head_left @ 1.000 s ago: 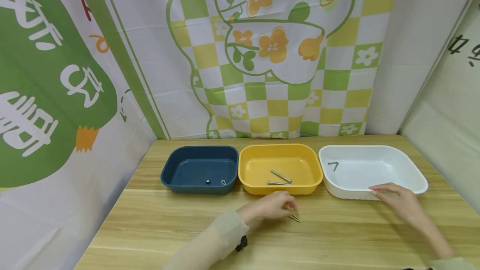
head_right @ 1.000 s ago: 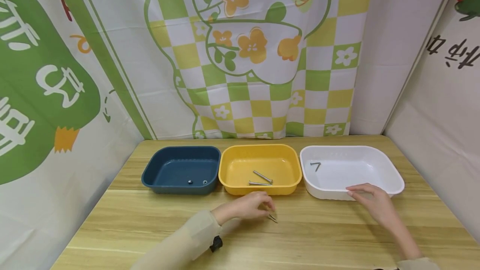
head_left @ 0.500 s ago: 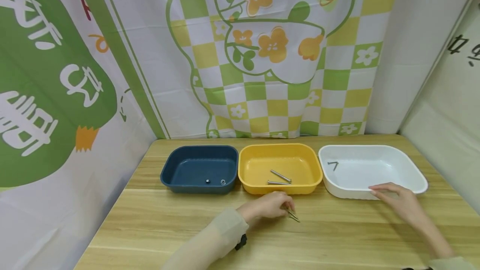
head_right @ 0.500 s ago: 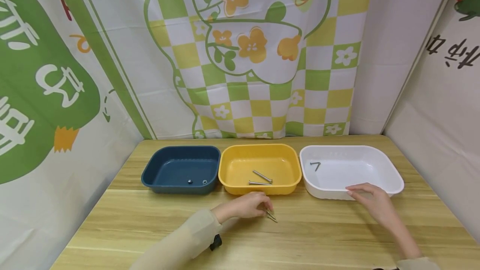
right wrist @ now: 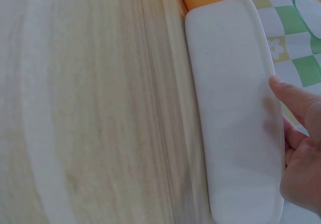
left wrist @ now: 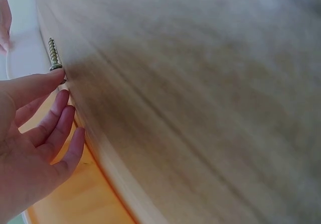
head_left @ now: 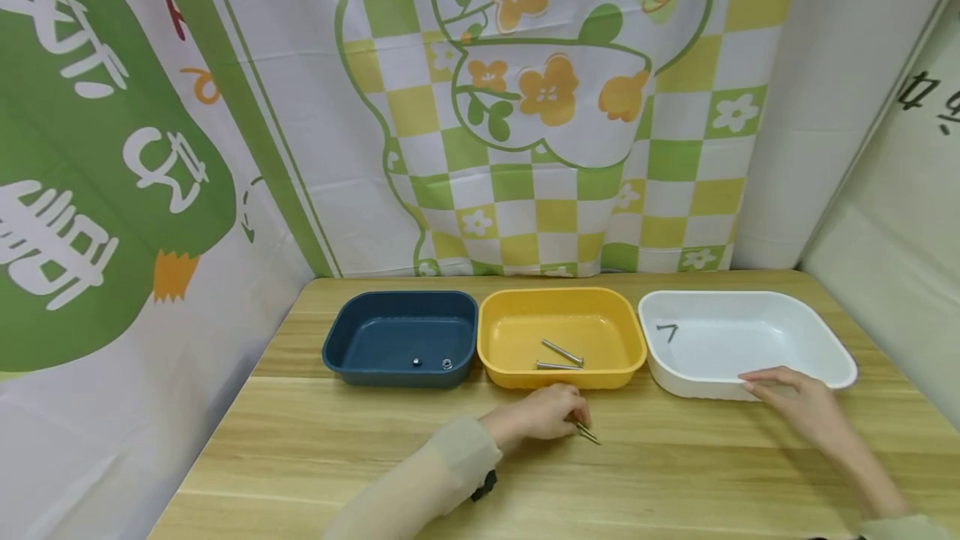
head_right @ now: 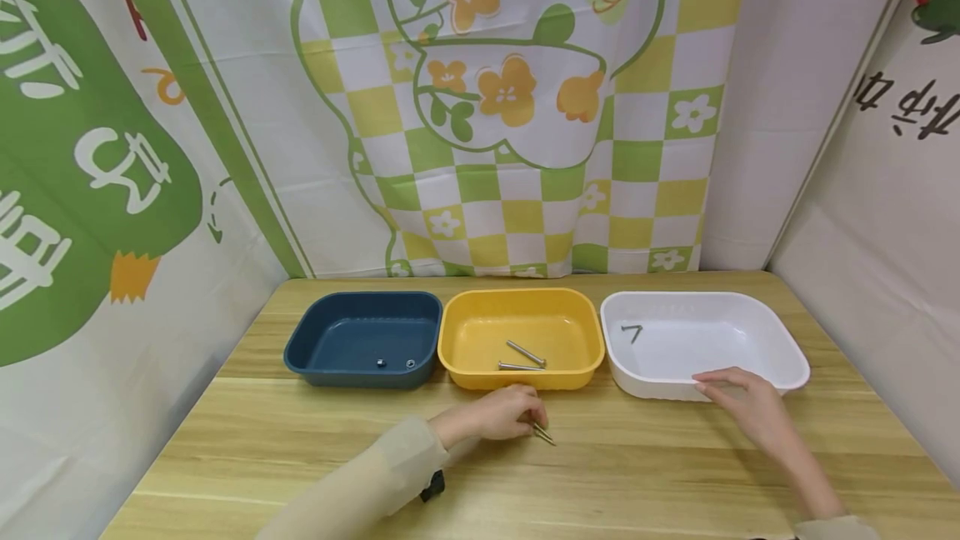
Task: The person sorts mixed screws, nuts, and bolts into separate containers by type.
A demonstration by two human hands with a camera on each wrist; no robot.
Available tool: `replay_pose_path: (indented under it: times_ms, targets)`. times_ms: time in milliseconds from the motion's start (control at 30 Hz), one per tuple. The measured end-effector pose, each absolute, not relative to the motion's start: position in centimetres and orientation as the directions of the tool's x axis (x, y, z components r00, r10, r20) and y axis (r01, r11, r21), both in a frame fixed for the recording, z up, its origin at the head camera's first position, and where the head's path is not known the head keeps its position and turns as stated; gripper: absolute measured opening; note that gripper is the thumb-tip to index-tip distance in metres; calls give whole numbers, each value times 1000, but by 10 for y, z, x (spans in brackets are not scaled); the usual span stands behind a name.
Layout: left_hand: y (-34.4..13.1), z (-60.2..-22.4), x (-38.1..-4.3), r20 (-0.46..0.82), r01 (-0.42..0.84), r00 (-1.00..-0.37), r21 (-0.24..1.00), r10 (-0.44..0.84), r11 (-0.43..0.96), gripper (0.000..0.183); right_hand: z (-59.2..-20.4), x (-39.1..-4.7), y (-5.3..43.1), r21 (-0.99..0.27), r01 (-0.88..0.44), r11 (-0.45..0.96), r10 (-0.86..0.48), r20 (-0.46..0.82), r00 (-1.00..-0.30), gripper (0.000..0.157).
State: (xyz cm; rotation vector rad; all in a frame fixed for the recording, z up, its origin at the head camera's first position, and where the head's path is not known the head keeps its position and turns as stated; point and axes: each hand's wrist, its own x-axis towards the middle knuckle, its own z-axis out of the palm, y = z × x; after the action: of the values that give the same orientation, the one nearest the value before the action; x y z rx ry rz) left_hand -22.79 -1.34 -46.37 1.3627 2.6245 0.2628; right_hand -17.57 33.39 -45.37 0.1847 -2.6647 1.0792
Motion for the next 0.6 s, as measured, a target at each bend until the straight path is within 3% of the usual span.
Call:
replay_pose_path:
  times_ms: [600]
  targets:
    - [-10, -467, -226, -62, 780, -593, 204, 803, 591, 11, -455, -177, 333, -663, -242, 708, -26, 318, -948, 17]
